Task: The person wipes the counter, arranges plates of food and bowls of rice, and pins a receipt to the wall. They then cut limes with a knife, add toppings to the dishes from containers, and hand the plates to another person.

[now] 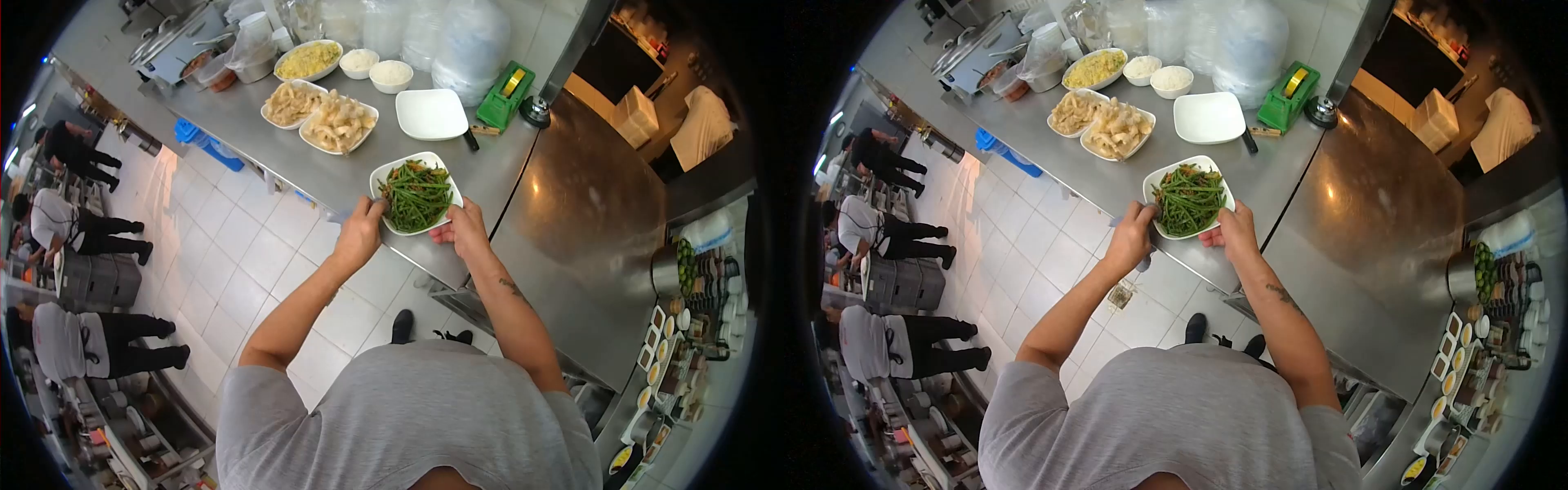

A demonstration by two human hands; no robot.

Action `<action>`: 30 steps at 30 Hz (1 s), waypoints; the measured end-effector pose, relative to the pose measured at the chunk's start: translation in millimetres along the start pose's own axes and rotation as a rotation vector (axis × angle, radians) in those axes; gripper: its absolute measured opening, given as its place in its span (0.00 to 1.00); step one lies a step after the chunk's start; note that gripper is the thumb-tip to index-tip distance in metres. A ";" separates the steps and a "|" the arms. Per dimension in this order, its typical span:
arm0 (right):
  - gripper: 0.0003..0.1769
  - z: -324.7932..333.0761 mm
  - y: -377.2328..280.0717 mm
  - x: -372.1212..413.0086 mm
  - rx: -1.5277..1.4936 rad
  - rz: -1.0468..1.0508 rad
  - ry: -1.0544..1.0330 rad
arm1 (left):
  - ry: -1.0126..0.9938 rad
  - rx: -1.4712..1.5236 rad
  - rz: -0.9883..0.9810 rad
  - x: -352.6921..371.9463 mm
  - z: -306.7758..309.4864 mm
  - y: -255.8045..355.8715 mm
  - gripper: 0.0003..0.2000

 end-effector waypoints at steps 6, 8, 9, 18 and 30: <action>0.20 3.6 -0.5 3.1 -0.043 0.003 0.008 | 0.125 0.198 0.166 11.4 -3.1 4.0 0.10; 0.20 1.8 0.6 5.1 -0.046 -0.013 0.014 | 0.176 0.251 0.216 15.2 -4.9 -2.1 0.10; 0.19 1.5 1.9 6.3 -0.055 -0.022 0.029 | 0.160 0.261 0.274 17.9 -7.8 -4.9 0.10; 0.17 2.9 17.6 16.5 -0.213 0.016 0.139 | -0.142 0.956 0.909 33.0 -31.2 -4.1 0.08; 0.30 34.9 -15.3 72.1 0.320 0.582 -0.081 | -0.199 0.822 0.520 19.3 59.0 48.3 0.08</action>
Point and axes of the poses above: each hand's wrist, its own x-axis away from the middle knuckle, its own z-axis out of the back of the hand, y = z × x, the point moved 7 cm from there along -x, towards the middle knuckle, and after that the axes turned 13 degrees about y, right-handed, at the moved point
